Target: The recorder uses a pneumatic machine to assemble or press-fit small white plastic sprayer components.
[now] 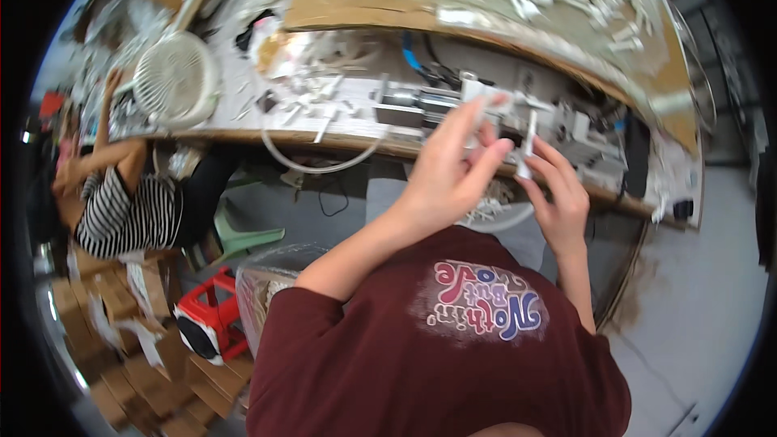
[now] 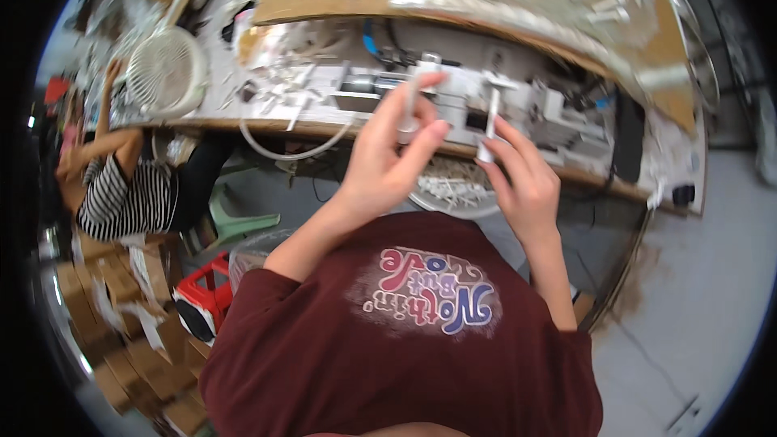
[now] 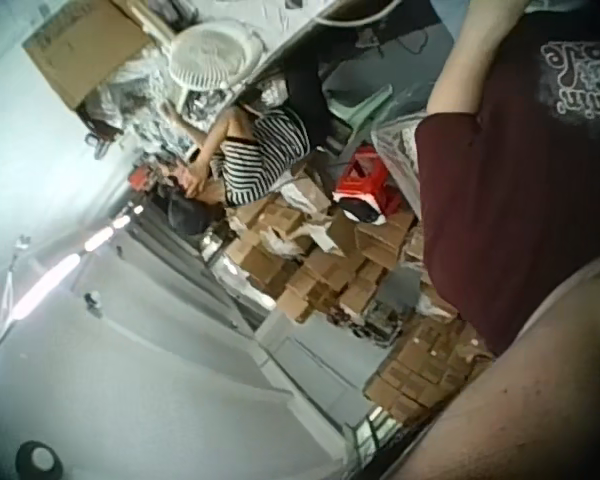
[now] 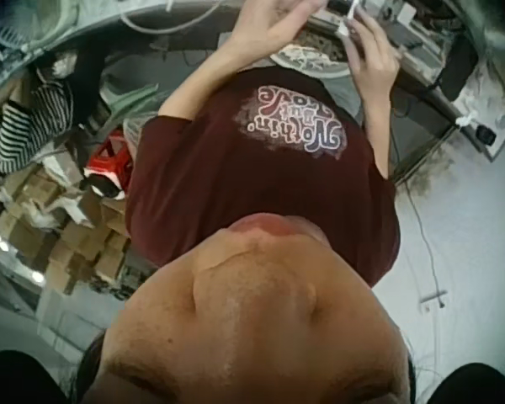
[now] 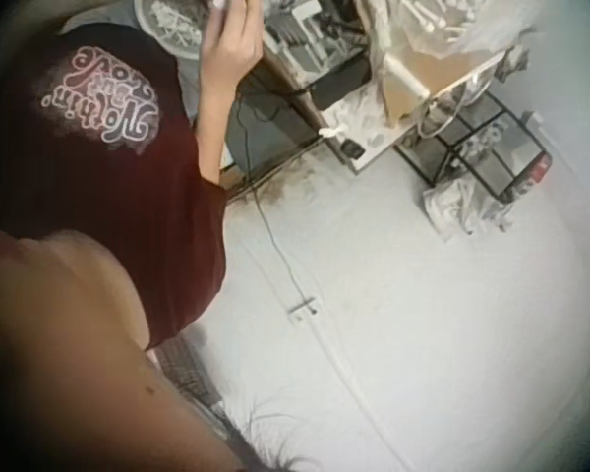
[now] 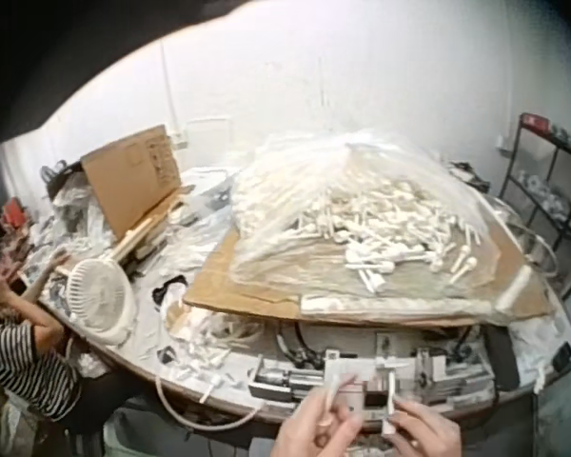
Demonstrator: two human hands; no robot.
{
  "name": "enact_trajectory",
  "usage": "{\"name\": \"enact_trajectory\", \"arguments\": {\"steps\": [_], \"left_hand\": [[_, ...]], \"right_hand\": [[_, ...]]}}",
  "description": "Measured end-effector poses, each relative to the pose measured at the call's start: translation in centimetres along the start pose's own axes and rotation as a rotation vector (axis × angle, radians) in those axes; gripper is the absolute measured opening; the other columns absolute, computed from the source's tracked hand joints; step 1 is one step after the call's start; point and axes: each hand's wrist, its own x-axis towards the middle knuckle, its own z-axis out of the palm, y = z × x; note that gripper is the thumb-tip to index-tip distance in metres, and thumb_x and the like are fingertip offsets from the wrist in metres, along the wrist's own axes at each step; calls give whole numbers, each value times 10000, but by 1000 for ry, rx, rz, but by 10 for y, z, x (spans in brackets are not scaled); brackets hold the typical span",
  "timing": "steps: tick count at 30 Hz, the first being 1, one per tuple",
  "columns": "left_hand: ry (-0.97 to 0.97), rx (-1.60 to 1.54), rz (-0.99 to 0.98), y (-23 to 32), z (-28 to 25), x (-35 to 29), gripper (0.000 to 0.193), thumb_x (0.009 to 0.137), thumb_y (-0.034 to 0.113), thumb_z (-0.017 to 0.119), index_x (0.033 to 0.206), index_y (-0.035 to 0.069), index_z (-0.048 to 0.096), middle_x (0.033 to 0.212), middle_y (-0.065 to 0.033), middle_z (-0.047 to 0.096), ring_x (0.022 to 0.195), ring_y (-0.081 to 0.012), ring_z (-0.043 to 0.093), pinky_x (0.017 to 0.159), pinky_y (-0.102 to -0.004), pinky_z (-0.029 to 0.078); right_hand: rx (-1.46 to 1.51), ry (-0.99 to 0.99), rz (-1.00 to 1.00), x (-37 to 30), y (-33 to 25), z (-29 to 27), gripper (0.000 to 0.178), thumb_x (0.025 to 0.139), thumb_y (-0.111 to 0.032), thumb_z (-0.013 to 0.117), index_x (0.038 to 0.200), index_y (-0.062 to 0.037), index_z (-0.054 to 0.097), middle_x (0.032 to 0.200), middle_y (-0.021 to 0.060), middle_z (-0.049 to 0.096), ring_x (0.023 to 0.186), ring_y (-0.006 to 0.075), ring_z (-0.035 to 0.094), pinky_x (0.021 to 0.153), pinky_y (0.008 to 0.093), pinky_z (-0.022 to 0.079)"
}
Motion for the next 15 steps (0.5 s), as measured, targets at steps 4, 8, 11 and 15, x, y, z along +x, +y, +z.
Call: {"name": "enact_trajectory", "arguments": {"steps": [4,8,11,15], "left_hand": [[-140,-202,-150,-28,-3,-15,709,932,-89,490,1562,46,193,1213,-73,463,1072,-139,538,921,-268,480],[-106,-167,-65,-29,0,-14,580,959,-103,462,1510,-13,304,1375,-174,471,1214,-265,575,1019,-363,488],[-75,-159,-44,-23,2,-10,507,911,-108,569,1403,-51,458,1299,-161,542,1128,-241,628,959,-321,532],[-36,62,84,-23,-2,-11,451,810,-108,710,1247,-44,616,1189,-125,587,1023,-190,657,878,-289,584]], "right_hand": [[-135,-16,-53,-10,14,16,309,713,-61,760,1011,-36,682,1244,82,670,773,220,700,671,313,545],[-320,-40,-111,-6,14,29,259,708,-69,703,964,-38,670,1197,97,694,554,168,615,554,274,502],[-425,-74,-127,-3,9,31,214,710,-74,669,921,-45,653,1169,112,705,484,149,572,507,256,474],[-406,-87,-137,3,11,32,167,714,-76,653,876,-55,618,1166,118,705,458,145,556,487,245,452]]}}
